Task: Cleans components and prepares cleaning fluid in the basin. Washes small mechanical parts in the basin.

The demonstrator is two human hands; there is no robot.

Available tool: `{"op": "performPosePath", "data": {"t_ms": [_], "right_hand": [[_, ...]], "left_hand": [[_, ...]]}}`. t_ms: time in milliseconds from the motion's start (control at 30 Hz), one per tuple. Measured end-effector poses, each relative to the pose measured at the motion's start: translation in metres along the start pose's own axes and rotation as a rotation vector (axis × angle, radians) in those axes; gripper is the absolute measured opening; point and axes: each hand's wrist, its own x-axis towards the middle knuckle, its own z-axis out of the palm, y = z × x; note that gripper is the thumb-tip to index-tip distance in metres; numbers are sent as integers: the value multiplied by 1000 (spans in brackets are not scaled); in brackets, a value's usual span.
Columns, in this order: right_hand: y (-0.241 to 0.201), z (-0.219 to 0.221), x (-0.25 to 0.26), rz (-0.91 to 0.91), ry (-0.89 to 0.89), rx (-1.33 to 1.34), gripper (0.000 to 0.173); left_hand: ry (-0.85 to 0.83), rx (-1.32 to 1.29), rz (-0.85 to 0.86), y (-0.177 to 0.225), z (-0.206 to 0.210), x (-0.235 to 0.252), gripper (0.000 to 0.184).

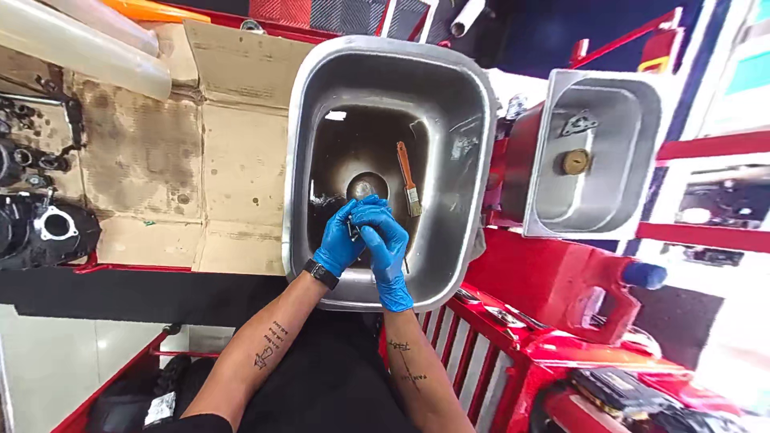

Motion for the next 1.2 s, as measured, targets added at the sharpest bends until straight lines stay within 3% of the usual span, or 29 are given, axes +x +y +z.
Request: {"op": "performPosePath", "data": {"t_ms": [200,333,400,500,600,700,767,1000,1100,1200], "right_hand": [[-24,-11,5,-84,38,23,40],[-52,-33,3,-75,110,-47,39],[-55,-52,-5,66,112,-133,33],[-28,-73,-25,461,-108,-361,35],[10,-61,-40,861,-416,-665,44],[38,-31,-43,1065,-533,-912,54],[48,-10,-41,1065,-521,-949,54],[66,41,-36,815,-632,-867,56],[58,36,-30,749,-692,-766,44],[18,10,-13,708,-541,-569,30]], "left_hand": [[101,-30,-63,-8,11,0,38],[127,28,-192,3,10,-1,50],[131,92,-219,14,8,-2,50],[149,173,-214,37,3,-6,49],[170,225,-192,64,1,-7,50],[156,277,-161,86,4,-8,50],[153,289,-152,96,7,-10,50],[131,258,-119,105,6,-16,52],[123,233,-112,103,3,-19,52],[127,182,-105,101,5,-23,53]]}}
